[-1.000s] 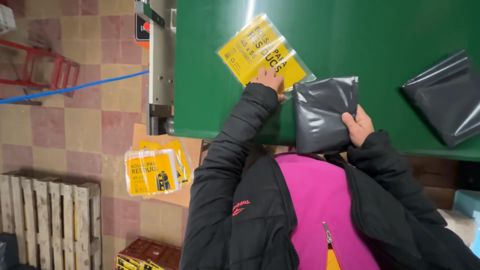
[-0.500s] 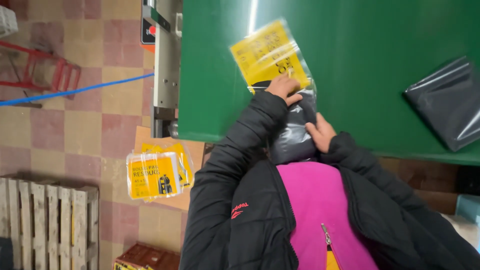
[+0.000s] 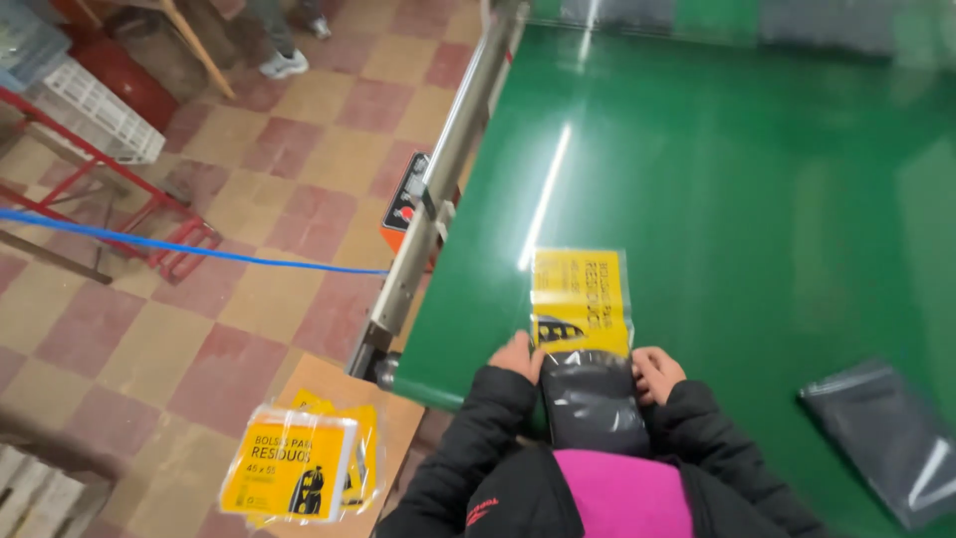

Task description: Folding black plastic bags and inserting them into printed yellow packaging sleeves.

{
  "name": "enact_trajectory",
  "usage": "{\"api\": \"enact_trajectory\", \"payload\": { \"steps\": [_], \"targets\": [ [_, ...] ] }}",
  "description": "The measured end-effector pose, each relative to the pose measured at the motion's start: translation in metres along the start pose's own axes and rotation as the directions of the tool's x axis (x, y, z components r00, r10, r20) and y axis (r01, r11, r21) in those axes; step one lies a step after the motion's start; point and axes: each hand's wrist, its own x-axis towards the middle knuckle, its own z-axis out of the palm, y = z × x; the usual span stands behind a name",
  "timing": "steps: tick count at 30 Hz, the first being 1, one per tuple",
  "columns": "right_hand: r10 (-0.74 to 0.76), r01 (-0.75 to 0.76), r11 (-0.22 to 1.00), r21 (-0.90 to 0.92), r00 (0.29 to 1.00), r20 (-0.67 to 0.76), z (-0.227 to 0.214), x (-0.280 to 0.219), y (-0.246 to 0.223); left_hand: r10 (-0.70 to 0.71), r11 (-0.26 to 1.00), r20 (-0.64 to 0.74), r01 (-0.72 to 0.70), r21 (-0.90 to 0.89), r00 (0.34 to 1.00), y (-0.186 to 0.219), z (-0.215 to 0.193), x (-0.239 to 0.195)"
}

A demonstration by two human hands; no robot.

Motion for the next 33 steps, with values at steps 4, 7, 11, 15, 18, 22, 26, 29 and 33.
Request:
{"api": "enact_trajectory", "payload": {
  "steps": [4,7,11,15,18,22,26,29,33],
  "targets": [
    [0.071,-0.076,0.972,-0.222,0.997,-0.032,0.000,0.023,-0.020,-0.180,0.965,0.165,0.207,-0.163,0.970,-0.017,0.024,0.001],
    [0.059,-0.062,0.946,-0.318,0.998,-0.020,-0.021,0.036,0.008,-0.133,0.943,0.189,0.183,-0.278,0.973,-0.019,0.014,-0.007],
    [0.212,-0.203,0.954,-0.221,0.977,0.018,-0.040,0.017,0.047,0.055,0.908,0.214,0.040,-0.417,0.975,-0.035,0.007,-0.032],
    [0.265,-0.247,0.944,-0.219,0.963,0.056,-0.054,-0.006,0.109,0.161,0.871,0.280,-0.003,-0.491,0.946,-0.062,0.012,-0.076],
    [0.084,0.001,0.882,-0.472,0.984,0.157,-0.059,-0.002,0.126,0.247,0.748,0.310,0.023,-0.663,0.918,-0.092,0.036,-0.092],
    [0.350,-0.386,0.916,0.108,0.902,0.255,-0.083,-0.005,0.101,0.242,0.304,0.401,0.324,-0.896,0.883,-0.083,0.005,-0.075],
    [0.360,-0.410,0.885,0.222,0.903,0.235,0.003,-0.092,-0.073,0.138,0.021,0.536,0.539,-0.842,0.833,-0.068,-0.063,-0.058],
    [0.159,-0.286,0.886,0.366,0.927,0.339,0.026,-0.070,-0.097,0.046,0.007,0.497,0.498,-0.867,0.866,-0.078,-0.068,-0.040],
    [-0.124,0.029,0.944,0.329,0.954,0.271,0.069,-0.064,-0.178,0.002,-0.098,0.282,0.281,-0.955,0.959,-0.030,-0.169,-0.032]
  ]
}}
